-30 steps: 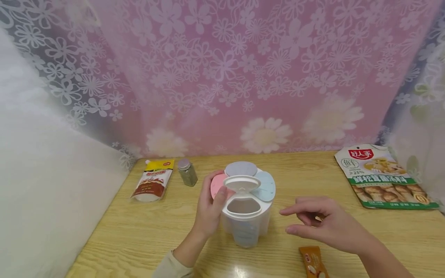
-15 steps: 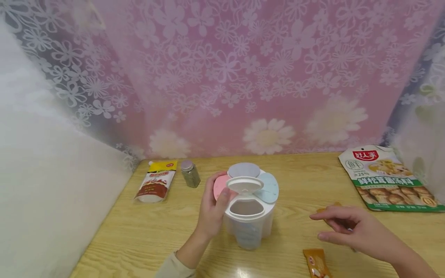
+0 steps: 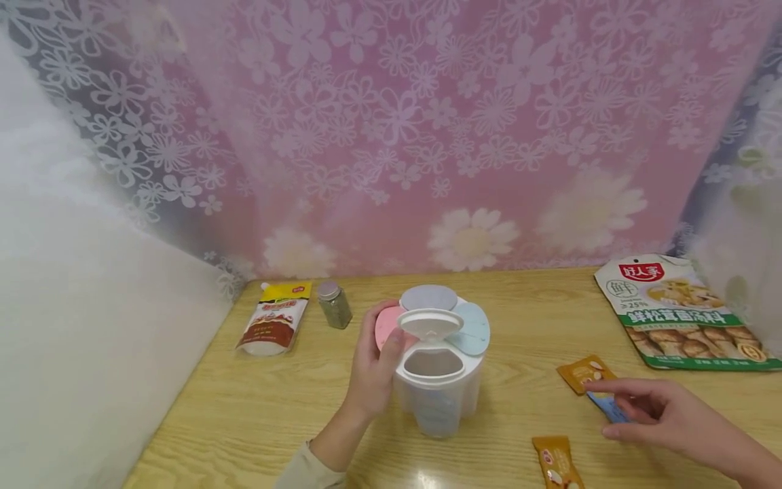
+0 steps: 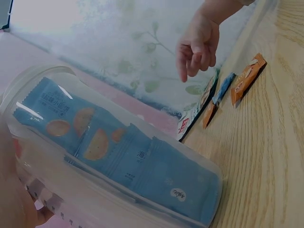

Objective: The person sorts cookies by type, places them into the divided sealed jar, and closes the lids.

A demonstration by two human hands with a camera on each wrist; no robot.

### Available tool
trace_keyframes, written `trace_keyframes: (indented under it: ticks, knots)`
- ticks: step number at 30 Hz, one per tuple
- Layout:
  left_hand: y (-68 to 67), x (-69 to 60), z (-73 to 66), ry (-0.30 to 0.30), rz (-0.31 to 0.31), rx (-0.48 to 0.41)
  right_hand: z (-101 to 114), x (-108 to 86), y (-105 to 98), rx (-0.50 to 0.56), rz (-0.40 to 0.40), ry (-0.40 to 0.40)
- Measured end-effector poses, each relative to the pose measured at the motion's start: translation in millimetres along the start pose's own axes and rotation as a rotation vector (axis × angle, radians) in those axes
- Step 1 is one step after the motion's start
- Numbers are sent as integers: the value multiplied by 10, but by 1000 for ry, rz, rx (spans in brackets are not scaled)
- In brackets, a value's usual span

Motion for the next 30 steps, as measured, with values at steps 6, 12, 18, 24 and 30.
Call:
trace_keyframes:
  ticks: [6,12,18,24,30]
  knots:
    - [6,16,-16,8,11,-2,-218,-55,-66,-43,-19,35]
    - [8,15,-10,19,5,-9,-414,-119,-125,-135,-93,25]
    - [4,10,-10,28,6,-20,-540,-128,-83,-299,-134,186]
    - [-7,4,-8,22,1,-28,-506,-85,-52,-392,-145,274]
    - [4,-10,-3,13,-1,-32,-484,-133,-50,-420,-157,296]
Point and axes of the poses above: each hand's wrist, its own x-axis towards the middle knuckle, its own y-axis out of the palm, z = x × y, the point moved 5 cm from there along x, towards the middle knuckle, and after that the axes turned 1 degree about x, right-handed, at the moved point
